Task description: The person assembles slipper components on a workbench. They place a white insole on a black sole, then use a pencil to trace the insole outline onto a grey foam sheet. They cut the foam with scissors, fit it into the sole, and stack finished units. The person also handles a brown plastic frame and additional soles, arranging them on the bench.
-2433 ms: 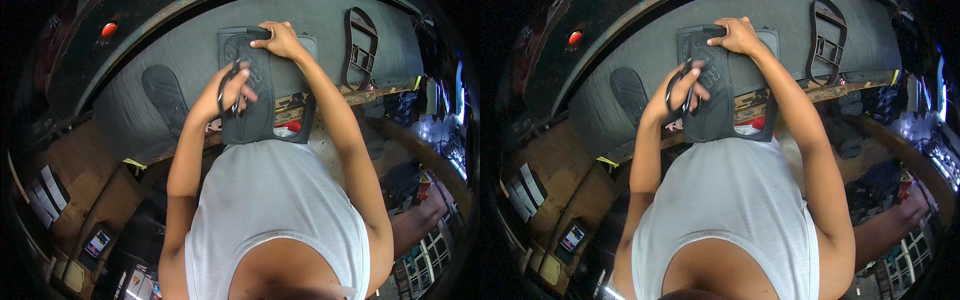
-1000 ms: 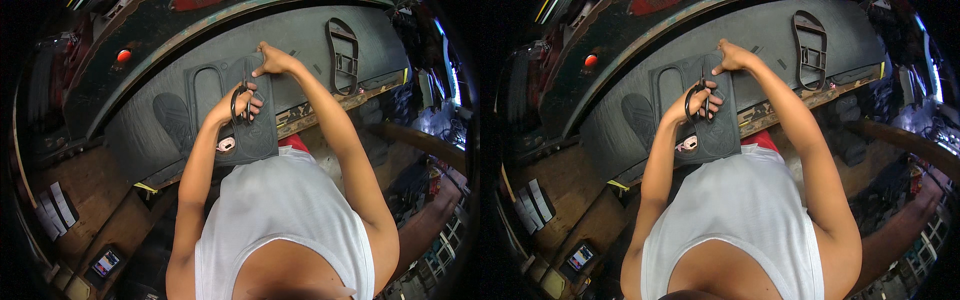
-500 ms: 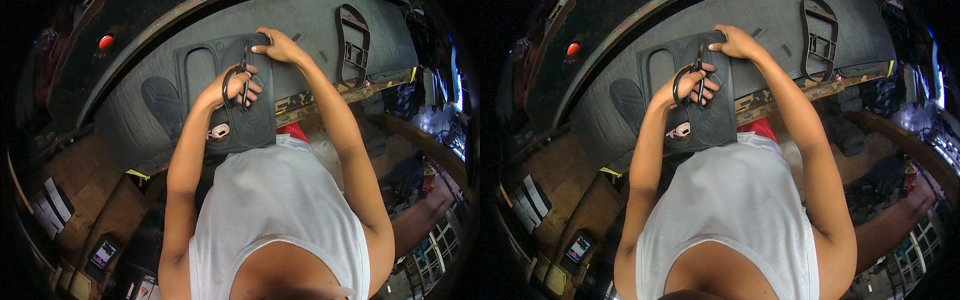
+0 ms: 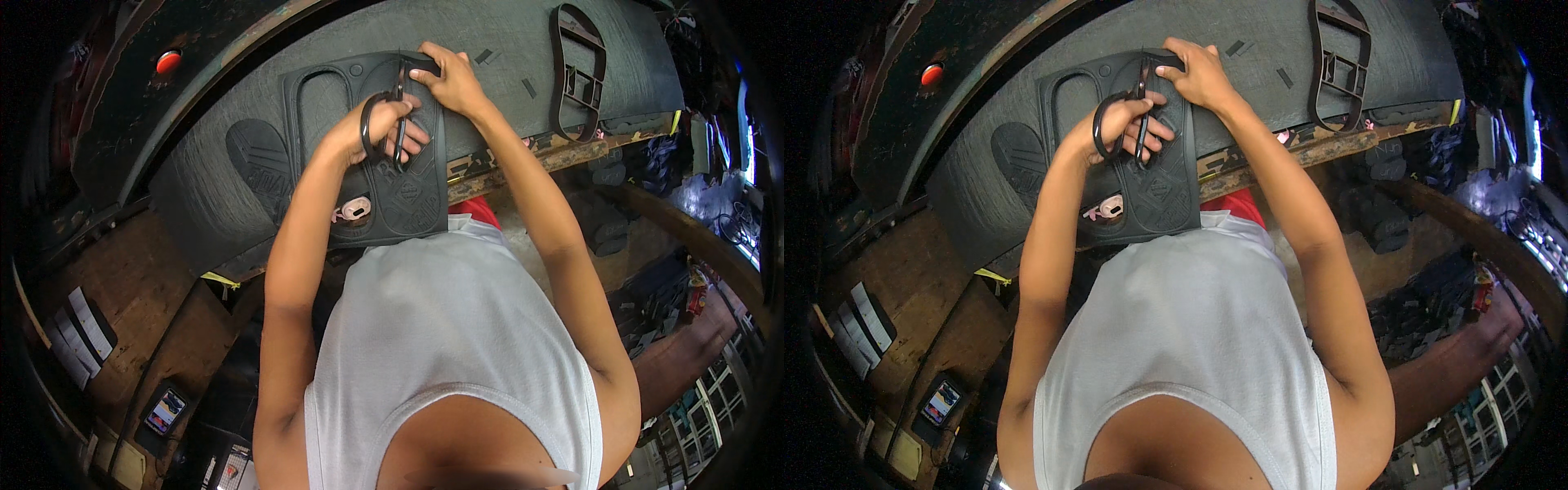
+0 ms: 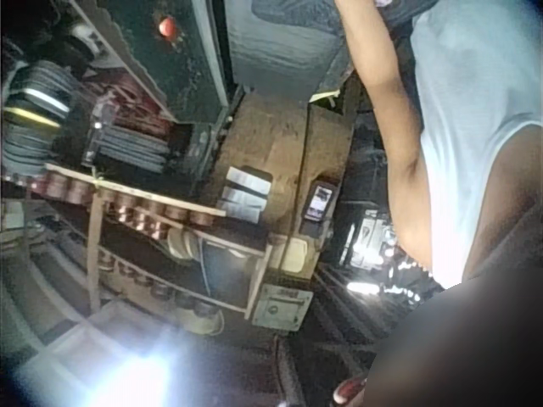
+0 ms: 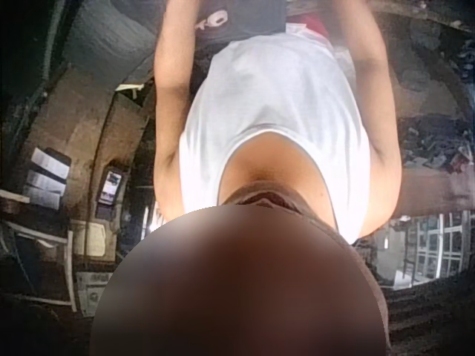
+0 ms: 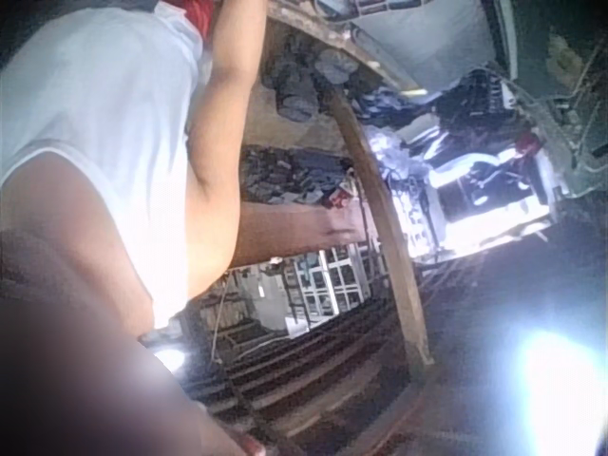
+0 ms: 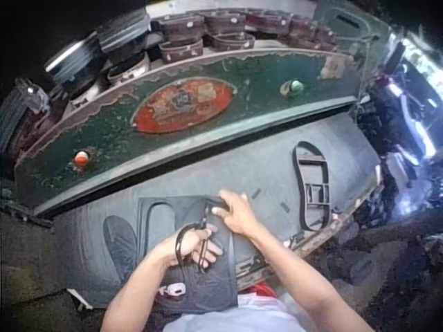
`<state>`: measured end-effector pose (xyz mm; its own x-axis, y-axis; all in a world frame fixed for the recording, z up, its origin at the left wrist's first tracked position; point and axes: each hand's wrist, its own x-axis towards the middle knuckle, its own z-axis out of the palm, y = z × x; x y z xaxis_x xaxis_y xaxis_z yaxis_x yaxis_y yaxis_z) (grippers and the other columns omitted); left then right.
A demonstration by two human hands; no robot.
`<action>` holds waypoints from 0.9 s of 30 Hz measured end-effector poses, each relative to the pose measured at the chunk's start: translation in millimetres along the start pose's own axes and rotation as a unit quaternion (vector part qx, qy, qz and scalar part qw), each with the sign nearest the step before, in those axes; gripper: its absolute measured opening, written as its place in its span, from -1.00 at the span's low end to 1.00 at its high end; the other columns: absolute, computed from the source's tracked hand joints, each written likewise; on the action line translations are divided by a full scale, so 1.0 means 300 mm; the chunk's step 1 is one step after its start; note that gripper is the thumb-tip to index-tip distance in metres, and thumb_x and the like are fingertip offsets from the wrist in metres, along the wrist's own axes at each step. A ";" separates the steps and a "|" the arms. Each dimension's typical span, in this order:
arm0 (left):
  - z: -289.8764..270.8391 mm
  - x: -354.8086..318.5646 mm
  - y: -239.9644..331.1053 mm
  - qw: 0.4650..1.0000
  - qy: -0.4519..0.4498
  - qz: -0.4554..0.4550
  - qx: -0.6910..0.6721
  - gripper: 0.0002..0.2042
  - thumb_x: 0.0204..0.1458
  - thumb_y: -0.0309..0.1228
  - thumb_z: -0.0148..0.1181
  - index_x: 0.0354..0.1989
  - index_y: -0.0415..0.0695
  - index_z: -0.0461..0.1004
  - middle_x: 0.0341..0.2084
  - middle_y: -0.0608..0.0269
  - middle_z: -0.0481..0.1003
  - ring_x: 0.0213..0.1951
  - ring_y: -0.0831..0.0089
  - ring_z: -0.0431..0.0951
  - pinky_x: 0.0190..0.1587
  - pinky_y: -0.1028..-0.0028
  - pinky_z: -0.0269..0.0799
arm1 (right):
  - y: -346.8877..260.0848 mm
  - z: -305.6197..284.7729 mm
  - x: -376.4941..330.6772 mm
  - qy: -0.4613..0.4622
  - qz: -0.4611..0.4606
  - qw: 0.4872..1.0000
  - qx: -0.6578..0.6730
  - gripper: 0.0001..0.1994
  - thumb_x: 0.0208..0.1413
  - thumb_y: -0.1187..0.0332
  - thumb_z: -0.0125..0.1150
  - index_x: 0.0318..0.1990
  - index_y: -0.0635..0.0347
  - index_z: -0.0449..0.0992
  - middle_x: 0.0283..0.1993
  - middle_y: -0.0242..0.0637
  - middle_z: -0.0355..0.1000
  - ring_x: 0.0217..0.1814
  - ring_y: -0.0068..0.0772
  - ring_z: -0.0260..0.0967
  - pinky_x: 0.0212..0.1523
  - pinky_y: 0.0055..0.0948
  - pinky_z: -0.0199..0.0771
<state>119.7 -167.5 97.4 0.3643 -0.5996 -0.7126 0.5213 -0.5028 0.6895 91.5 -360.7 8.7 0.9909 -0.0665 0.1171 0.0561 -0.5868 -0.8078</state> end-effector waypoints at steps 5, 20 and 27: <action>-0.029 0.082 0.052 0.999 -0.009 0.015 0.051 -0.50 0.33 -0.21 -0.09 0.23 -0.44 0.30 -0.32 -0.19 0.63 -0.52 0.33 0.59 -0.53 0.43 0.45 | 0.019 0.014 -0.020 0.040 -0.024 0.999 -0.025 -0.75 0.10 0.27 0.34 -0.15 0.18 0.49 -0.15 -0.18 0.52 -0.03 -0.06 0.45 0.09 -0.23 0.15; -0.186 -0.689 -0.157 0.835 0.490 0.093 0.233 -0.54 0.31 -0.15 0.12 0.20 -0.25 0.33 -0.55 0.12 0.53 -0.51 0.35 0.53 -0.39 0.38 0.43 | -0.427 -0.592 -0.208 0.360 -0.206 0.910 0.014 -0.75 -0.09 0.45 0.50 -0.19 0.19 0.70 -0.38 -0.33 0.52 -0.33 -0.51 0.44 -0.28 -0.49 0.44; -0.480 -0.614 -0.485 0.735 0.605 0.016 0.306 -0.52 0.13 -0.22 0.32 0.11 -0.24 0.38 -0.32 -0.14 0.58 -0.19 -0.06 0.60 -0.06 0.15 0.43 | -0.791 -0.187 -0.262 0.173 -0.446 0.870 -0.119 -0.90 0.03 0.33 0.31 -0.27 -0.10 0.57 -0.51 -0.52 0.25 -0.50 -0.53 0.25 -0.57 -0.51 0.21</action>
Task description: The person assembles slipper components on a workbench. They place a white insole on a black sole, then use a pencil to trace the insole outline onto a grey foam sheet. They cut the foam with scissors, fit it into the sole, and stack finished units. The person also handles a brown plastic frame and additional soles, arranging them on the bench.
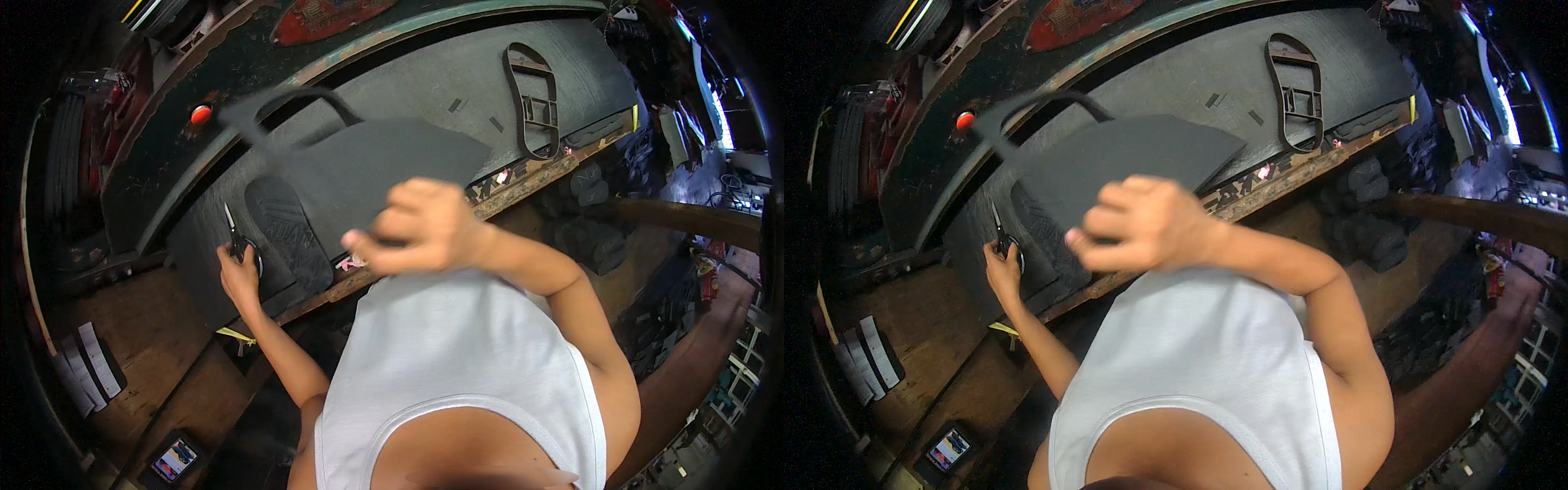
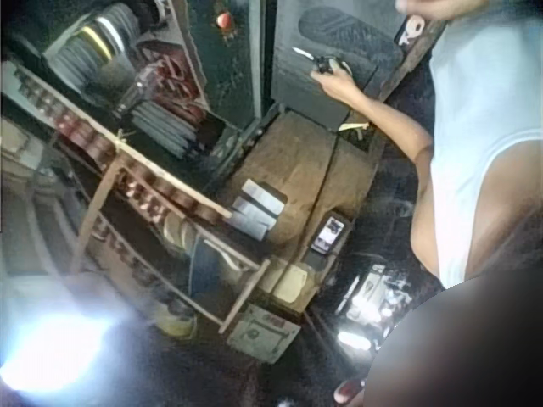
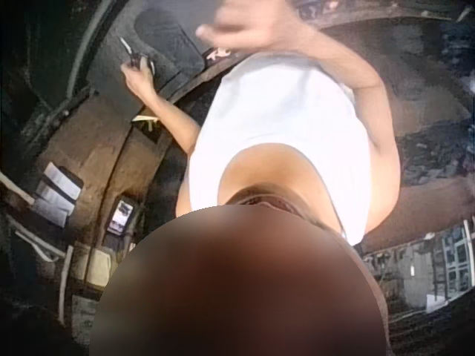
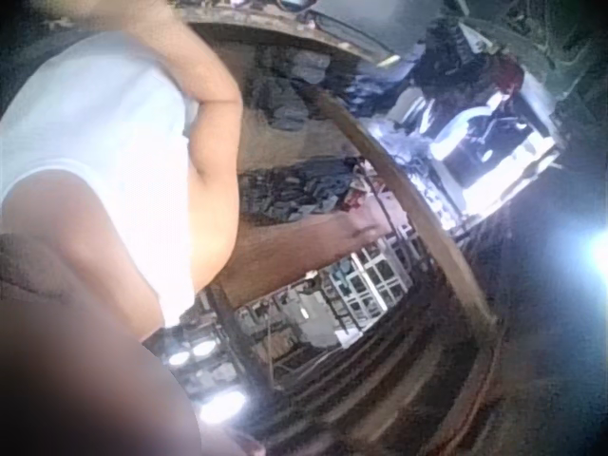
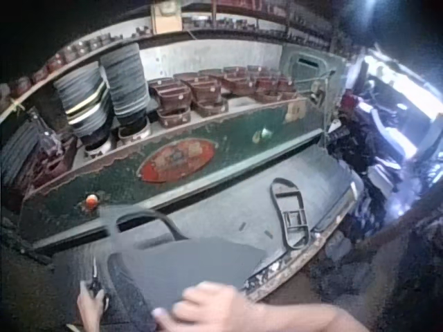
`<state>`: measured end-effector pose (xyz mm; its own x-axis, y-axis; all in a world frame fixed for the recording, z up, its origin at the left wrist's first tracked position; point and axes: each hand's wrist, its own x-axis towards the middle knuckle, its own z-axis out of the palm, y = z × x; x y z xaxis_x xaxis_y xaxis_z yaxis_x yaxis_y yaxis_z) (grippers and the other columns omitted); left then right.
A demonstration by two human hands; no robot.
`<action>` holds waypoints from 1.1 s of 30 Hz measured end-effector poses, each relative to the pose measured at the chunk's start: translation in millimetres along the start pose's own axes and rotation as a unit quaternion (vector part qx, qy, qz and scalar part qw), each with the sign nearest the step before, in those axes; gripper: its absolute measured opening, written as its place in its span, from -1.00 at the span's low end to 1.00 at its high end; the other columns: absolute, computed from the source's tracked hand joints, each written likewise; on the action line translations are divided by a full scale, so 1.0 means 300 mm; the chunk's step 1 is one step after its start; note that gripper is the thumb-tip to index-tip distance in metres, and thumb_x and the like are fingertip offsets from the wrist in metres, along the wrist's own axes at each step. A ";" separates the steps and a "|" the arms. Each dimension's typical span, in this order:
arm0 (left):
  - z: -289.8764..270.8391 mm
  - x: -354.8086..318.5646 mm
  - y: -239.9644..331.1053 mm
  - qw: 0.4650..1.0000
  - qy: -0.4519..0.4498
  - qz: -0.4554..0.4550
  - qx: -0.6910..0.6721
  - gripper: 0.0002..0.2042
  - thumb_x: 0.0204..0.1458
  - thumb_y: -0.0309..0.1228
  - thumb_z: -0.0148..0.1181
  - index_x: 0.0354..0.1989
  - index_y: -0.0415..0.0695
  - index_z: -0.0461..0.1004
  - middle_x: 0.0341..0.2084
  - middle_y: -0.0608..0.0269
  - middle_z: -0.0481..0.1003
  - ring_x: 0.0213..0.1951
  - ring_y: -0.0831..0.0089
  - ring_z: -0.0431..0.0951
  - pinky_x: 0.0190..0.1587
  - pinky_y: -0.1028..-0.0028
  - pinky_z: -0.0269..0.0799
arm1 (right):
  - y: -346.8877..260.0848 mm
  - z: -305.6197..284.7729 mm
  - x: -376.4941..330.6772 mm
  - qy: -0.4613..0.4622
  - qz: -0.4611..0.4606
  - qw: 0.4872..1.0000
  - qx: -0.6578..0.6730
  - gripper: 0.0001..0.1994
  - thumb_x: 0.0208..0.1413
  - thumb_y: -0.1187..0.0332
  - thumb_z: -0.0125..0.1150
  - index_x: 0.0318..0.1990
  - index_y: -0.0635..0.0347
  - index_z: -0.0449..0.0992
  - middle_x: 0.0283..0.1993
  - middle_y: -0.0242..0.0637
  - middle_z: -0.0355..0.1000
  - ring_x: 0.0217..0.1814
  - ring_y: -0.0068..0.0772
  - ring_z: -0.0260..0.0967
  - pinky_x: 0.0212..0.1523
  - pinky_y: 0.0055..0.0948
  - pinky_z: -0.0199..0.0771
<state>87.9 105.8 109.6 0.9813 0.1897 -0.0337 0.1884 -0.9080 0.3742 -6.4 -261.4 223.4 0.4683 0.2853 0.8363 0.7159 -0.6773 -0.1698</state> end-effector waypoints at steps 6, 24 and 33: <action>0.079 0.066 -0.120 0.999 0.025 0.010 0.031 -0.51 0.10 -0.30 0.34 0.19 -0.17 0.42 -0.04 -0.19 0.56 0.04 -0.13 0.55 0.10 0.09 0.41 | 0.014 -0.230 0.103 0.089 0.133 0.987 -0.028 -0.75 -0.10 0.51 0.46 -0.22 -0.02 0.67 -0.46 -0.55 0.27 -0.53 -0.56 0.17 -0.55 -0.54 0.21; 0.141 -0.187 0.291 0.947 -0.249 0.131 -0.155 -0.24 0.01 -0.31 0.46 0.39 -0.19 0.23 0.13 -0.04 0.46 0.01 0.25 0.54 0.03 0.30 0.48 | 0.145 0.361 -0.338 -0.178 0.264 0.944 0.083 -0.43 -0.15 0.02 0.52 -0.01 0.15 0.57 -0.03 -0.13 0.49 0.07 -0.01 0.40 0.09 -0.07 0.38; 0.408 -0.315 0.420 0.965 -0.076 0.223 -0.110 -0.25 -0.11 -0.18 0.54 0.25 -0.22 0.36 0.18 -0.25 0.25 0.25 -0.18 0.27 0.29 0.02 0.24 | 0.657 -0.126 -0.639 -0.203 0.570 0.651 -0.458 -0.34 0.04 -0.14 0.38 -0.04 0.35 0.39 -0.06 0.04 0.52 0.03 0.06 0.52 0.04 0.07 0.39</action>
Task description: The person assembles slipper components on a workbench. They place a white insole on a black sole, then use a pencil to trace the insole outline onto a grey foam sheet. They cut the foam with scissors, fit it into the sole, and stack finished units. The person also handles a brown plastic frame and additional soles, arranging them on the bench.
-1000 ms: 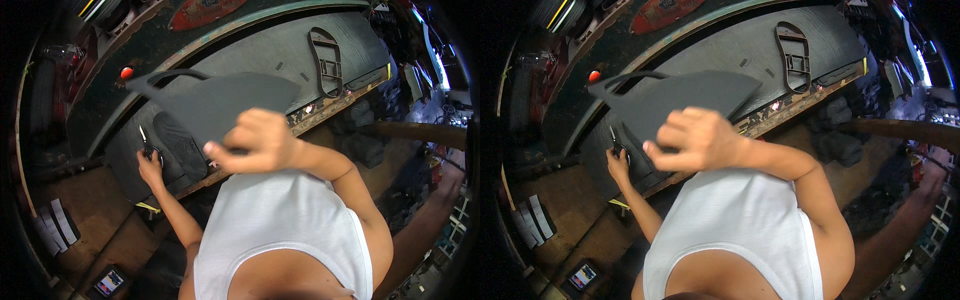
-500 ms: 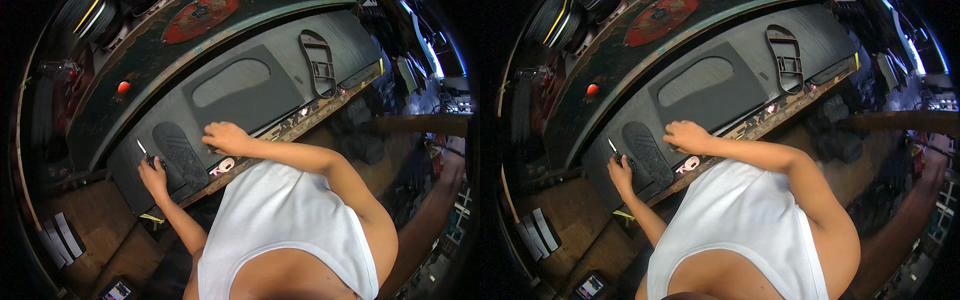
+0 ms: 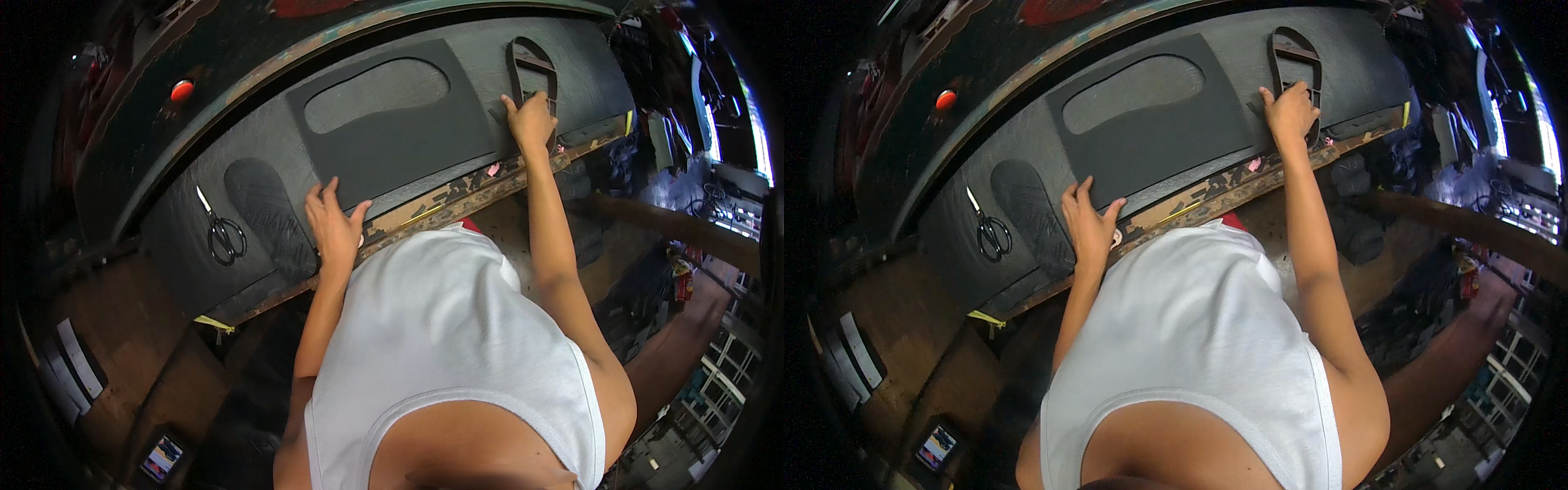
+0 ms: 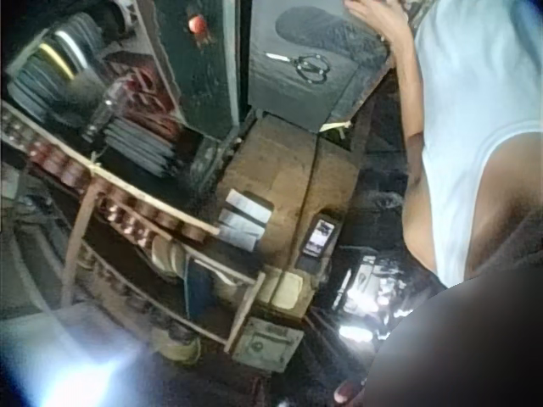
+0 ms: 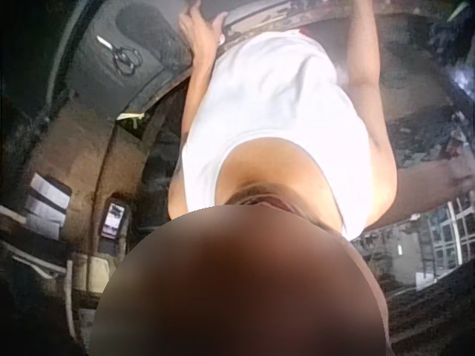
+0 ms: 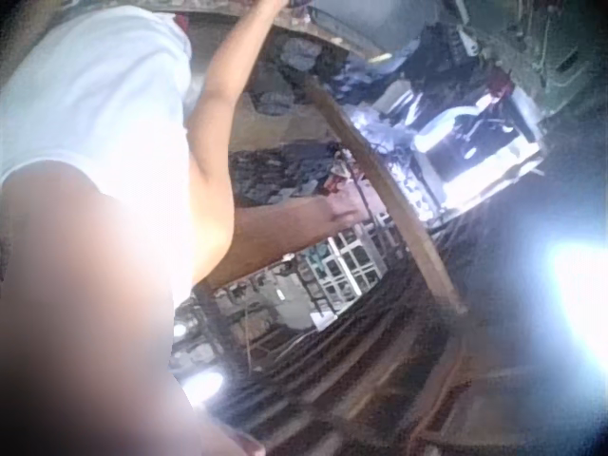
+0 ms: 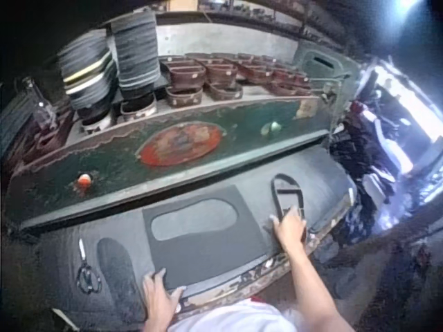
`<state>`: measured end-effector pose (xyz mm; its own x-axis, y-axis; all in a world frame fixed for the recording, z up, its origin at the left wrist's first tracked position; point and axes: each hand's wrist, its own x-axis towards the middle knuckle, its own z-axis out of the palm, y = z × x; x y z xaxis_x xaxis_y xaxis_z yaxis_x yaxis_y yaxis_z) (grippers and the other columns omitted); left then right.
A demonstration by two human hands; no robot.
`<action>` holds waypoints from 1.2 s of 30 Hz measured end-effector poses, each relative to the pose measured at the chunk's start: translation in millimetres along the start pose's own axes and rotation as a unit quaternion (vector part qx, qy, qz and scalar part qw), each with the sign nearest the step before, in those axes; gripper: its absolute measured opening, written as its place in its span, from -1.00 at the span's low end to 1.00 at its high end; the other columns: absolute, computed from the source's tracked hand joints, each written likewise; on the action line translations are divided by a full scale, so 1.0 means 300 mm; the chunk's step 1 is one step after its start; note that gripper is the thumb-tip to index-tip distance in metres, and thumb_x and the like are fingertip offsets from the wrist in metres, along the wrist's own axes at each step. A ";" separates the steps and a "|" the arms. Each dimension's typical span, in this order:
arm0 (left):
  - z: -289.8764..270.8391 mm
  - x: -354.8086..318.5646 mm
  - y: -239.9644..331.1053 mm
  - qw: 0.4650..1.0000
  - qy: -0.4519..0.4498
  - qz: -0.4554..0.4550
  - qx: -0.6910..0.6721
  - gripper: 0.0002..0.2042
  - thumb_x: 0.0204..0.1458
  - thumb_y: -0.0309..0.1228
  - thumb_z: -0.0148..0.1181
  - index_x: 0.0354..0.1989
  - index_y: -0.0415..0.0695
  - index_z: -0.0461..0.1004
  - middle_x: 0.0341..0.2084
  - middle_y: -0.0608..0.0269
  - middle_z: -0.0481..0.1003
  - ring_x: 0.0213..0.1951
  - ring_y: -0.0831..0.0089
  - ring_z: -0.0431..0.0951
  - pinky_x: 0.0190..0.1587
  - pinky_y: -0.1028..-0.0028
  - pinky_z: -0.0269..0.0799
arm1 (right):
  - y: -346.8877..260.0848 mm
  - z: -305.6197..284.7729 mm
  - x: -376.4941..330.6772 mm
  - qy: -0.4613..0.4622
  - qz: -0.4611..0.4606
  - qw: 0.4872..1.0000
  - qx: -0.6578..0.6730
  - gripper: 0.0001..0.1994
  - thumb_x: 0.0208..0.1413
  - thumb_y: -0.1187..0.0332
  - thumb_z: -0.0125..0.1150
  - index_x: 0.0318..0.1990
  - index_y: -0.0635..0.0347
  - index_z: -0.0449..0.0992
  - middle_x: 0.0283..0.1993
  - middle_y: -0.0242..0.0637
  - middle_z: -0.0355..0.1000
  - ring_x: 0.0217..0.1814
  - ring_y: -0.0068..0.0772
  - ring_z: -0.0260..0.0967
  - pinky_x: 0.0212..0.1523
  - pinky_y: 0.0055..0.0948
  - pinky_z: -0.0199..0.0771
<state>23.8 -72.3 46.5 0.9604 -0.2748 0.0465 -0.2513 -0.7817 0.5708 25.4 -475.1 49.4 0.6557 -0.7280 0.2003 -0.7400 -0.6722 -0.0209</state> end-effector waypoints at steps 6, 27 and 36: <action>-0.090 0.027 -0.028 0.989 -0.047 -0.070 -0.125 -0.38 0.07 -0.26 0.41 0.26 -0.28 0.35 0.11 -0.10 0.34 -0.15 0.24 0.51 -0.12 0.31 0.51 | 0.032 0.061 0.026 -0.041 0.004 0.998 -0.055 -0.31 0.05 -0.03 0.42 0.02 0.45 0.30 -0.20 0.03 0.62 -0.10 0.02 0.61 0.04 0.05 0.41; -0.102 0.188 -0.087 0.966 -0.063 0.170 -0.182 -0.11 -0.18 -0.42 0.55 0.39 -0.16 0.21 0.36 -0.10 0.22 0.37 0.03 0.26 0.38 0.15 0.22 | -0.185 -0.160 -0.112 -0.167 -0.570 0.745 0.302 -0.63 -0.04 0.35 0.42 -0.07 0.18 0.48 -0.19 -0.20 0.50 0.01 -0.12 0.44 0.26 -0.18 0.27; 0.007 0.214 -0.106 0.969 -0.072 0.215 -0.100 -0.61 -0.28 -0.44 0.57 -0.44 -0.21 0.37 0.28 -0.26 0.33 0.21 -0.23 0.41 0.21 0.06 0.36 | -0.060 -0.074 -0.204 -0.074 -0.456 0.805 0.372 -0.34 -0.09 0.14 0.52 0.18 0.15 0.44 -0.03 -0.21 0.40 0.09 -0.06 0.34 0.17 -0.09 0.28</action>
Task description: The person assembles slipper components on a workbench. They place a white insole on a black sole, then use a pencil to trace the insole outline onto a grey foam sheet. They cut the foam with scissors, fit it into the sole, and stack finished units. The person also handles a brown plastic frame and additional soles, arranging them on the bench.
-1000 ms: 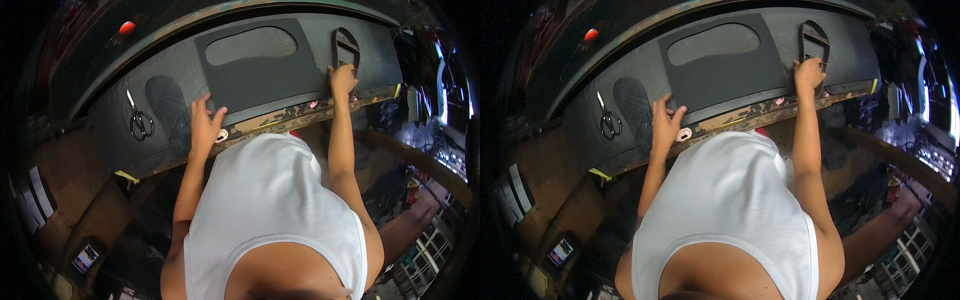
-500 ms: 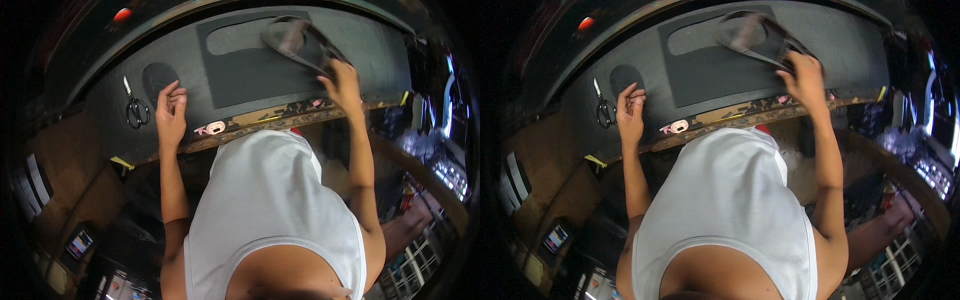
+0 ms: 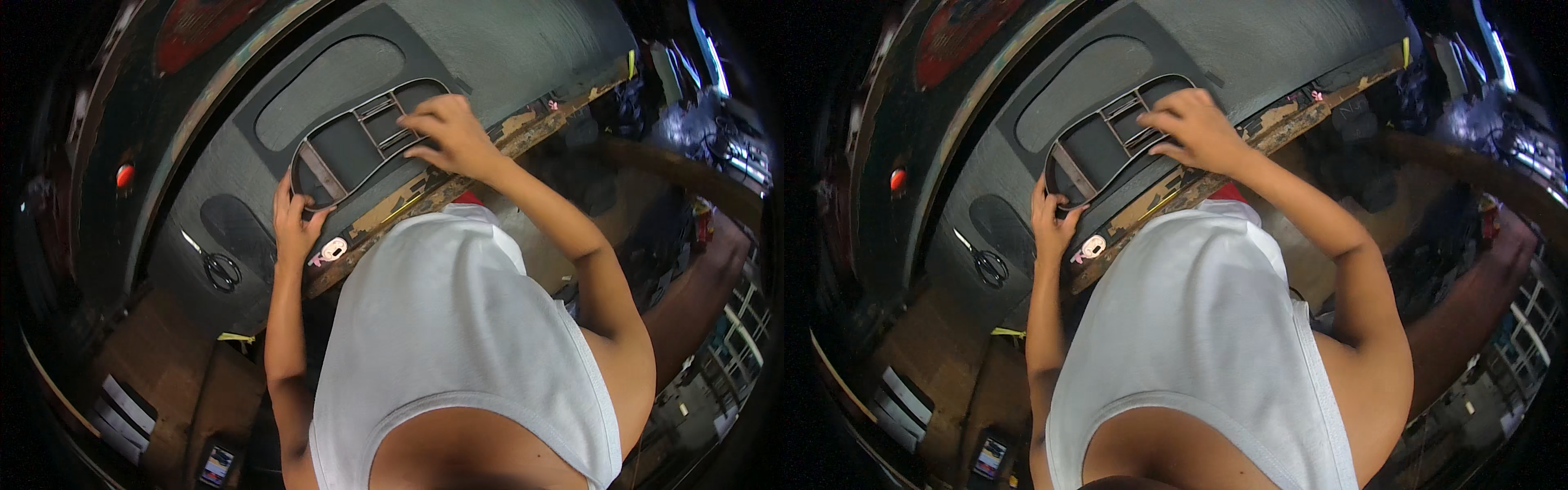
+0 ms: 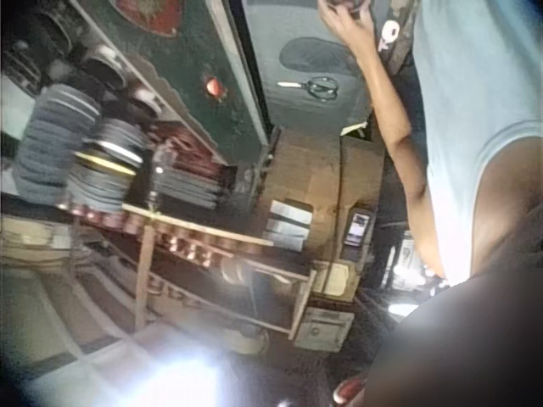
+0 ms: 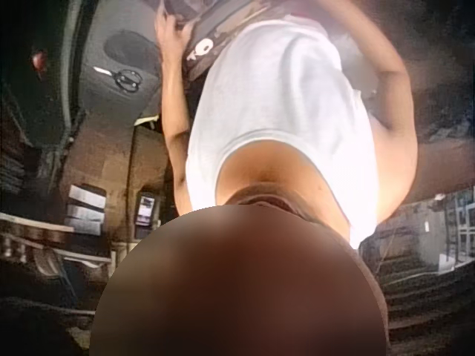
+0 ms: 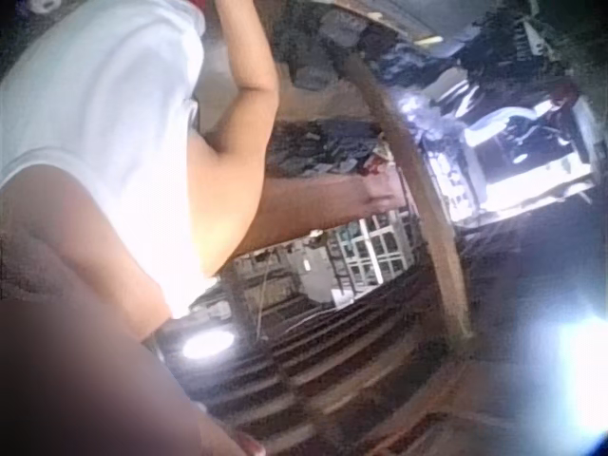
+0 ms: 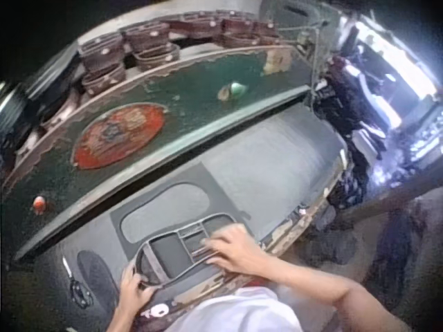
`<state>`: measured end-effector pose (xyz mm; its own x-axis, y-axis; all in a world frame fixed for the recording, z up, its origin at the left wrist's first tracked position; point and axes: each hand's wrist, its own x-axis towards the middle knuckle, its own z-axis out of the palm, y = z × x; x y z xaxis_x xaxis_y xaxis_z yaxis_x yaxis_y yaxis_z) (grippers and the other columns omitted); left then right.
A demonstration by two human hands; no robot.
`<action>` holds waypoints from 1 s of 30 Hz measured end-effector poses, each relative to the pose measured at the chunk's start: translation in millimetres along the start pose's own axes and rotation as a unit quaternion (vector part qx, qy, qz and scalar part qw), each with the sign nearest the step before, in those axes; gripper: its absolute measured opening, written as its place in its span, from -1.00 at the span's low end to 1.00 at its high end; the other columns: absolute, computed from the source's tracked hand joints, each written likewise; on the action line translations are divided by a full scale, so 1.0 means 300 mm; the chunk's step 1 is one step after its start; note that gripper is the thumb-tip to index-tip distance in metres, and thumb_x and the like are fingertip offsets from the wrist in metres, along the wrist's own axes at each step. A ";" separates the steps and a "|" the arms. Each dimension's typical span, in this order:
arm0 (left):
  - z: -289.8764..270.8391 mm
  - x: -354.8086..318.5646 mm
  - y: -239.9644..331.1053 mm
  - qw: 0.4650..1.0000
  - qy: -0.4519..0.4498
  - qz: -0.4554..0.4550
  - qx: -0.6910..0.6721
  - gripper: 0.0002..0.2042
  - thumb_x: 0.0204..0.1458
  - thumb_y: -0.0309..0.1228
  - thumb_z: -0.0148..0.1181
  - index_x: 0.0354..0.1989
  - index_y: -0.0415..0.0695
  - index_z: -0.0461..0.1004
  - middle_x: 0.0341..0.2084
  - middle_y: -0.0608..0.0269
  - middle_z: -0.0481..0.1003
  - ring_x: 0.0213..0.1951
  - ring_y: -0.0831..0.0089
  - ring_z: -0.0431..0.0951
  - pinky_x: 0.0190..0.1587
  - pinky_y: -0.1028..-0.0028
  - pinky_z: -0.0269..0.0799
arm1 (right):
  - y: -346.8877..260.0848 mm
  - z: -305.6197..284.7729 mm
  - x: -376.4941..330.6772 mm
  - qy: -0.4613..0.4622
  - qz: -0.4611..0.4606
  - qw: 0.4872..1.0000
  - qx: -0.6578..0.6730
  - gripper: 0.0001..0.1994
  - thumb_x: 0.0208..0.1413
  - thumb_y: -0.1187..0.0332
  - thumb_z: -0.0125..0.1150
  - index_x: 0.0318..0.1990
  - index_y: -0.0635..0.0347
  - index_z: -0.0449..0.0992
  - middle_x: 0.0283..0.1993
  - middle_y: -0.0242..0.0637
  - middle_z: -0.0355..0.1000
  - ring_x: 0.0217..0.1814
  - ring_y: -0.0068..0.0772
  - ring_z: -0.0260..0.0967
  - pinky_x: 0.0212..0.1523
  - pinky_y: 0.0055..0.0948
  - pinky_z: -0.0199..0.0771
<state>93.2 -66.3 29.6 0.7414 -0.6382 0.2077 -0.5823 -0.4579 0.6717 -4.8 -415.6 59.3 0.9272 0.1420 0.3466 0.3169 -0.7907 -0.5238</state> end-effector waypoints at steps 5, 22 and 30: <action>0.015 -0.002 -0.024 0.999 0.008 0.040 0.036 -0.59 -0.31 -0.39 0.61 -0.44 -0.19 0.39 0.26 -0.30 0.35 0.19 -0.18 0.43 0.18 0.08 0.35 | 0.028 0.000 -0.125 0.118 0.290 0.949 -0.041 0.09 -0.45 -0.10 0.65 0.36 0.10 0.34 -0.02 -0.20 0.31 0.04 -0.15 0.28 0.16 -0.14 0.22; 0.033 -0.039 -0.054 0.999 -0.011 0.022 0.047 -0.59 -0.29 -0.42 0.59 -0.41 -0.13 0.37 0.28 -0.30 0.30 0.17 -0.16 0.39 0.15 0.02 0.31 | 0.070 0.089 -0.162 0.139 0.324 0.934 -0.061 0.05 -0.58 -0.17 0.64 0.28 -0.06 0.48 -0.14 -0.33 0.25 -0.03 -0.27 0.23 0.05 -0.26 0.13; 0.037 -0.055 -0.064 0.999 -0.012 0.018 0.049 -0.62 -0.23 -0.45 0.55 -0.41 -0.15 0.35 0.29 -0.31 0.28 0.17 -0.18 0.39 0.15 0.02 0.31 | 0.067 0.089 -0.164 0.128 0.344 0.929 -0.049 0.06 -0.60 -0.16 0.65 0.28 -0.06 0.48 -0.10 -0.32 0.28 -0.02 -0.27 0.24 0.05 -0.27 0.13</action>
<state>88.5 -54.0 5.4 0.7113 -0.6701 0.2123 -0.6393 -0.4912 0.5917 -38.6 -422.6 11.1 0.8221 -0.5526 0.1369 -0.3637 -0.6947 -0.6205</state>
